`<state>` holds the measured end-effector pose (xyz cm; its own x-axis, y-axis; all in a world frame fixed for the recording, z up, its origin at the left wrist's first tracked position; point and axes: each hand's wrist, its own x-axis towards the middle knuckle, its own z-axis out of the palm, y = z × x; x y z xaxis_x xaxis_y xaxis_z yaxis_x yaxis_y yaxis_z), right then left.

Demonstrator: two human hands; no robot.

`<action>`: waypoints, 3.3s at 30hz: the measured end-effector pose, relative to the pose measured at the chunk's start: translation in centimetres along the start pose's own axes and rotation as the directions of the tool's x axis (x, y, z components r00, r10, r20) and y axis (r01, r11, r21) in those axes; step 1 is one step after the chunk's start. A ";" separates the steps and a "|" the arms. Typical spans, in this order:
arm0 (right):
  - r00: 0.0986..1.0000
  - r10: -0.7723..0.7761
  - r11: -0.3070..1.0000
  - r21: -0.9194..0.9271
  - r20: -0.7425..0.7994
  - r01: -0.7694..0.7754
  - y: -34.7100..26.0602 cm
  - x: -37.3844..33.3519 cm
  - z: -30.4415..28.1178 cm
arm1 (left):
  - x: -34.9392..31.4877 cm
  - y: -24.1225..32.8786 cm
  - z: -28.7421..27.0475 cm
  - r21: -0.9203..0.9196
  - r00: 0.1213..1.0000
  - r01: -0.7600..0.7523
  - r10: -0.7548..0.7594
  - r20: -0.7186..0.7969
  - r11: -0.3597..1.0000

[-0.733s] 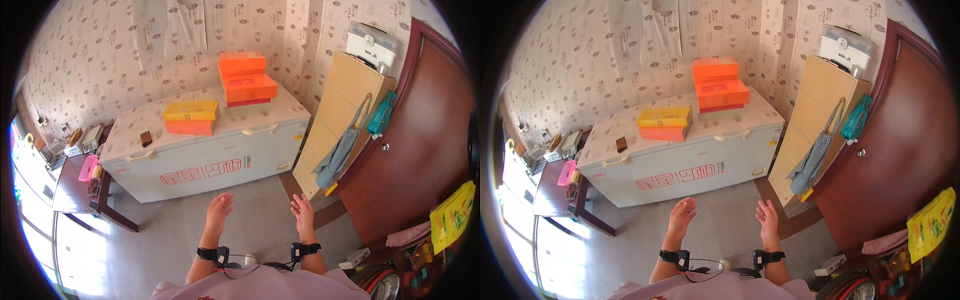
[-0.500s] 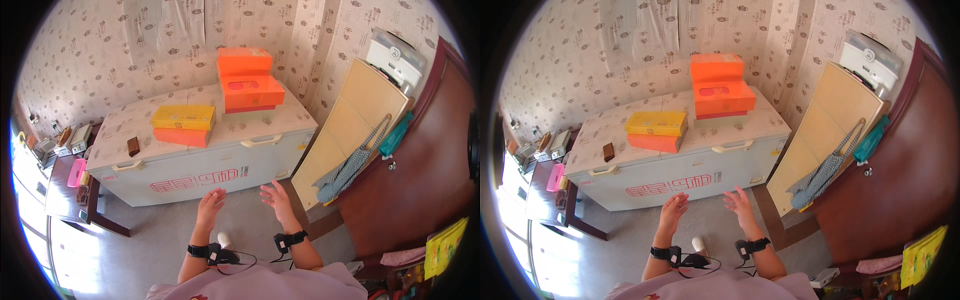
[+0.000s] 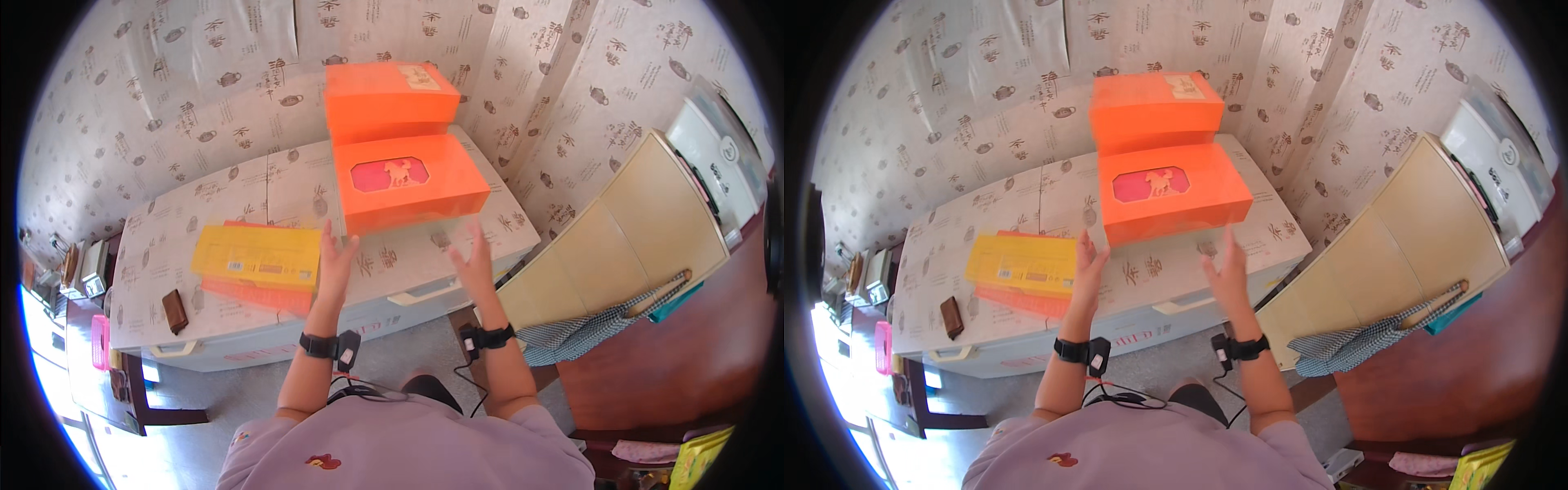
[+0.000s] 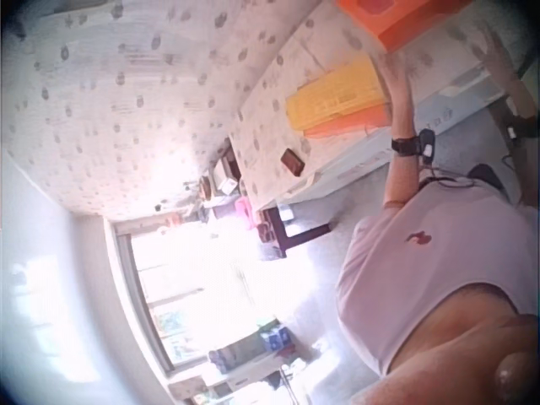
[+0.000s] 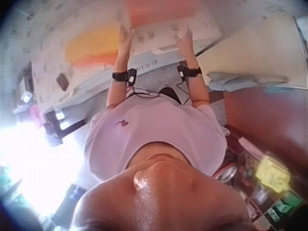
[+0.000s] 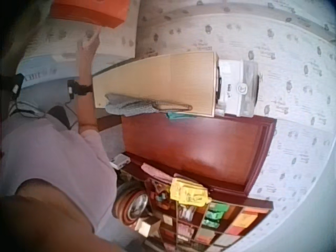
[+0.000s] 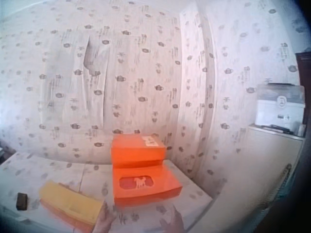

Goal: The person wipes a wooden shelf using a cloth and then relocates several boxes from a freezer top and other shelves to organize them onto the shelving unit.

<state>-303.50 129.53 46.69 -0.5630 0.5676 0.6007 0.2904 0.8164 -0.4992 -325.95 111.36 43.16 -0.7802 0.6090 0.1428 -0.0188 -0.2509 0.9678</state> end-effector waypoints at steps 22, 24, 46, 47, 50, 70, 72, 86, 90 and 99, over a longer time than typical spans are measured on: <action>0.503 0.381 -0.094 0.573 0.776 -0.814 16.7 14.1 -1.7 | 10.5 -3.8 -0.1 -0.554 0.810 0.488 -0.586 0.000 0.674; 0.543 0.344 -0.033 0.588 0.766 -0.808 16.4 12.7 -4.1 | 8.5 -2.4 0.4 -0.526 0.798 0.514 -0.603 0.004 0.678; 0.599 0.505 0.161 0.614 0.622 -0.773 19.6 13.1 -4.9 | 11.2 -0.2 2.0 -0.376 0.895 0.438 -0.353 0.274 0.817; 0.618 0.473 0.120 0.649 0.628 -0.751 19.3 13.7 -4.0 | 11.6 -0.7 1.9 -0.386 0.897 0.435 -0.354 0.265 0.813; 0.629 0.460 0.108 0.663 0.627 -0.741 18.6 14.3 -2.5 | 12.0 -2.7 1.4 -0.280 0.886 0.450 -0.385 0.258 0.848; 0.722 0.452 0.834 -0.536 0.524 -0.132 26.9 7.7 -4.5 | 9.6 -5.5 4.6 -0.621 0.911 0.400 -0.367 0.188 0.674; 0.798 0.309 0.907 -0.412 0.517 -0.085 25.4 6.9 -5.8 | 7.8 -4.8 4.7 -0.606 0.907 0.410 -0.377 0.190 0.681; 0.720 0.413 0.366 0.623 0.557 -0.692 28.4 7.5 -0.3 | 8.9 -6.8 1.4 -0.661 0.912 0.378 -0.386 0.143 0.648; 0.674 0.497 0.701 0.204 0.547 -0.683 27.0 7.6 0.4 | 9.4 -7.5 0.7 -0.626 0.935 0.341 -0.321 0.150 0.701; 0.515 0.448 0.664 0.115 0.730 -0.739 21.9 11.7 -3.9 | 6.6 -10.6 0.6 -0.677 0.813 0.464 -0.578 0.068 0.572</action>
<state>-300.77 154.47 45.22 -0.7252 0.5806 -0.3702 0.5203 0.1099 -0.8469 -330.50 118.47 33.93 -0.5809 0.6916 -0.4291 -0.7954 -0.3703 0.4798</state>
